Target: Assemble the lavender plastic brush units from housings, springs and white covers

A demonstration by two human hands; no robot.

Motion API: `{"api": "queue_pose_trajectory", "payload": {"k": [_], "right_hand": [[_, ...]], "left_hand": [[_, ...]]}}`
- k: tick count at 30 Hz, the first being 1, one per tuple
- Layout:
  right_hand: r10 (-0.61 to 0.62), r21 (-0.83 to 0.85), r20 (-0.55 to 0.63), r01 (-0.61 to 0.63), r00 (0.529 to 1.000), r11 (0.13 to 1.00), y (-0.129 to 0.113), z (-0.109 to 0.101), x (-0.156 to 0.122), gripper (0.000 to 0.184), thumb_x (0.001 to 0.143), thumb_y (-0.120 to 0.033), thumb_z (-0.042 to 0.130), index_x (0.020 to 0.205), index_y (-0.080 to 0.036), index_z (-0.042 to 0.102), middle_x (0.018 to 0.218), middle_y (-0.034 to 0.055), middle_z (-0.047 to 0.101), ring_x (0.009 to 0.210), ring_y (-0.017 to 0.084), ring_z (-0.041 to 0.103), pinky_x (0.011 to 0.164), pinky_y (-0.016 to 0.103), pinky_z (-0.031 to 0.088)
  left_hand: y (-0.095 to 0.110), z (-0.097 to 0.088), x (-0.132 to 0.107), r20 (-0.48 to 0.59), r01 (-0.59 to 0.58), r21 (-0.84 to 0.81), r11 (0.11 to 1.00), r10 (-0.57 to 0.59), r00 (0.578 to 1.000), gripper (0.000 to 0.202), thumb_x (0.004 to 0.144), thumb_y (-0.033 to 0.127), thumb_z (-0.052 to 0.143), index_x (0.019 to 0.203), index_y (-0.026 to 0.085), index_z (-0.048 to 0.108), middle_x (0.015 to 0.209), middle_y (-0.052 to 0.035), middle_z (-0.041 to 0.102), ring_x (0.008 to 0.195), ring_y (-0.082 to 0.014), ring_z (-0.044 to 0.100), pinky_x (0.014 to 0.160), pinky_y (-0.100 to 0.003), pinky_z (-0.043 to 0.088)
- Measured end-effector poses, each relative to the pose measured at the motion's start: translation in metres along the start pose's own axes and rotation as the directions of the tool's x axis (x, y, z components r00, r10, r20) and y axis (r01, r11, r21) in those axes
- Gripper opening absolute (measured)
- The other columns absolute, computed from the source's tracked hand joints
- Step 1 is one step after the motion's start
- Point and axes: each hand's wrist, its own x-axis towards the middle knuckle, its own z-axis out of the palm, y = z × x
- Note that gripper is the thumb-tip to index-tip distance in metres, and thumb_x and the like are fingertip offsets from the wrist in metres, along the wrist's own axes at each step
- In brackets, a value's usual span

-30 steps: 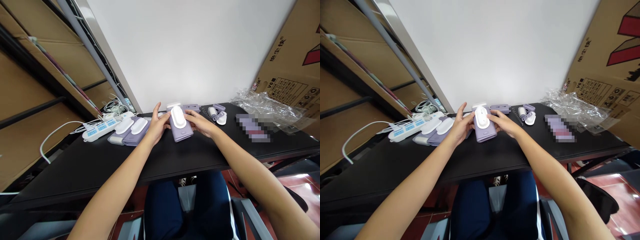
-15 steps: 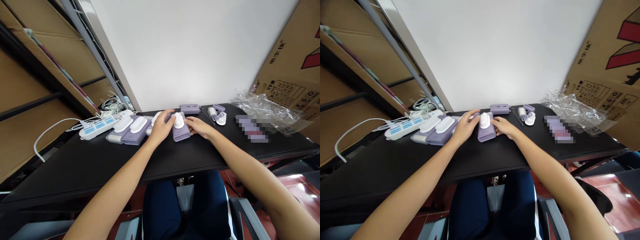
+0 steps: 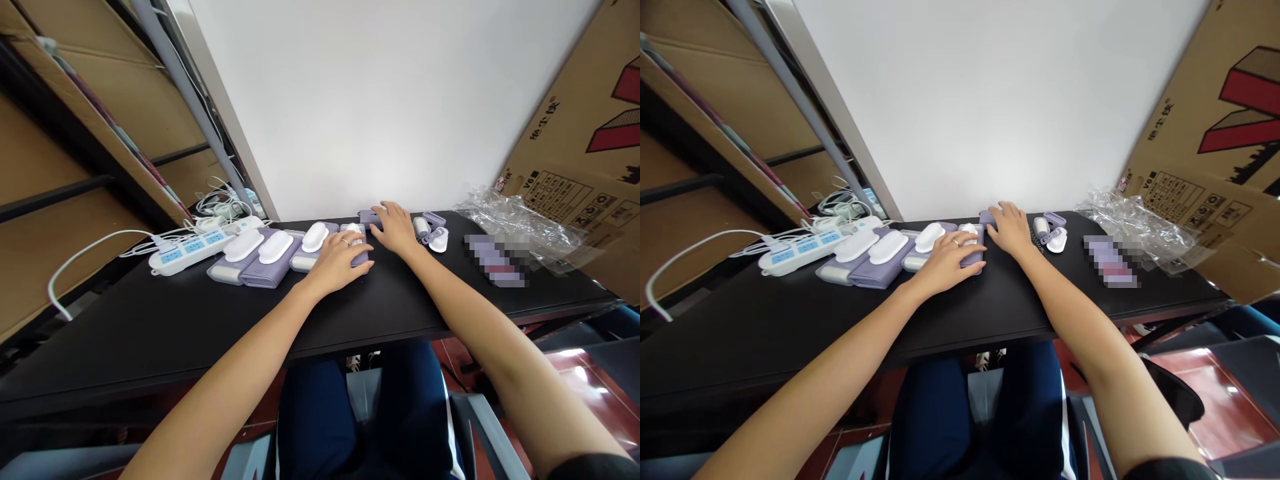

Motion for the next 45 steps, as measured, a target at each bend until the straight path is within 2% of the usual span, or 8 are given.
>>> {"api": "queue_pose_trajectory", "payload": {"k": [4, 8, 17, 29, 33, 37, 41, 45], "right_hand": [[0.001, -0.096, 0.160, 0.014, 0.987, 0.995, 0.016, 0.016, 0.028, 0.079, 0.097, -0.046, 0.063, 0.167, -0.018, 0.038, 0.176, 0.0189, 0.031, 0.164, 0.037, 0.024, 0.131, 0.056, 0.015], [0.084, -0.112, 0.300, -0.053, 0.950, 0.992, 0.026, 0.021, 0.035, 0.080, 0.098, -0.057, 0.060, 0.165, -0.017, 0.041, 0.164, 0.0221, 0.049, 0.154, 0.039, 0.041, 0.130, 0.060, 0.013], [0.249, 0.005, 0.035, -0.249, 0.968, 0.968, 0.010, -0.003, 0.016, 0.078, 0.094, -0.063, 0.066, 0.155, -0.017, 0.051, 0.141, 0.0240, 0.056, 0.128, 0.041, 0.060, 0.110, 0.051, 0.044], [-0.067, 0.622, -0.083, 0.104, 0.994, 0.776, -0.079, -0.028, -0.024, 0.062, 0.113, -0.053, 0.025, 0.164, -0.023, 0.043, 0.152, 0.0130, 0.057, 0.141, 0.025, 0.056, 0.118, 0.037, 0.044], [-0.127, 0.496, -0.044, 0.131, 0.991, 0.858, -0.053, -0.038, -0.010, 0.049, 0.111, -0.047, 0.036, 0.147, -0.025, 0.061, 0.143, 0.0098, 0.068, 0.134, 0.027, 0.061, 0.115, 0.040, 0.044], [0.196, 0.117, -0.014, -0.193, 0.980, 0.974, 0.005, -0.045, 0.008, 0.036, 0.105, -0.032, 0.045, 0.128, -0.018, 0.069, 0.130, 0.0181, 0.071, 0.123, 0.035, 0.064, 0.108, 0.048, 0.044], [0.553, -0.149, 0.088, -0.538, 0.829, 0.830, 0.055, -0.044, 0.010, 0.033, 0.099, -0.035, 0.053, 0.122, -0.017, 0.067, 0.134, 0.0227, 0.065, 0.129, 0.041, 0.060, 0.105, 0.054, 0.042], [0.637, -0.217, 0.249, -0.599, 0.729, 0.771, 0.067, -0.038, 0.007, 0.036, 0.095, -0.038, 0.060, 0.125, -0.018, 0.063, 0.134, 0.0209, 0.065, 0.127, 0.038, 0.063, 0.107, 0.054, 0.041]], "left_hand": [[-0.004, -0.002, -0.001, -0.011, 0.051, 0.045, 0.998, -0.050, 0.999, 0.031, 0.097, 0.034, 0.065, 0.125, 0.029, 0.078, 0.149, -0.0105, 0.064, 0.148, -0.0364, 0.047, 0.126, -0.060, 0.031], [-0.005, -0.003, -0.002, -0.003, 0.051, 0.074, 0.996, -0.051, 0.999, 0.031, 0.099, 0.035, 0.061, 0.125, 0.029, 0.077, 0.150, -0.0108, 0.063, 0.148, -0.0361, 0.047, 0.124, -0.059, 0.033], [-0.007, -0.002, 0.001, -0.136, 0.116, -0.083, 0.990, -0.126, 0.983, 0.034, 0.102, 0.043, 0.056, 0.125, 0.028, 0.077, 0.142, -0.0101, 0.069, 0.139, -0.0338, 0.054, 0.123, -0.056, 0.033], [-0.012, -0.016, 0.008, -0.267, 0.183, -0.784, 0.593, -0.589, 0.763, 0.054, 0.090, 0.068, 0.069, 0.109, 0.018, 0.078, 0.102, -0.0087, 0.079, 0.106, -0.0286, 0.072, 0.095, -0.036, 0.054], [-0.013, -0.020, 0.013, -0.286, 0.102, -0.870, 0.483, -0.662, 0.692, 0.052, 0.081, 0.064, 0.077, 0.102, 0.017, 0.075, 0.098, -0.0066, 0.078, 0.099, -0.0243, 0.072, 0.084, -0.030, 0.056], [-0.017, -0.023, 0.016, -0.269, 0.067, -0.916, 0.396, -0.729, 0.629, 0.047, 0.079, 0.064, 0.076, 0.091, 0.019, 0.069, 0.088, -0.0035, 0.074, 0.084, -0.0206, 0.071, 0.069, -0.027, 0.056], [-0.021, -0.023, 0.016, -0.259, 0.037, -0.935, 0.354, -0.748, 0.611, 0.046, 0.083, 0.064, 0.072, 0.094, 0.020, 0.066, 0.087, -0.0035, 0.073, 0.082, -0.0211, 0.073, 0.069, -0.029, 0.057], [-0.022, -0.022, 0.015, -0.287, 0.031, -0.924, 0.380, -0.747, 0.599, 0.046, 0.083, 0.065, 0.072, 0.094, 0.020, 0.065, 0.089, -0.0035, 0.073, 0.084, -0.0202, 0.073, 0.070, -0.028, 0.056]]}}
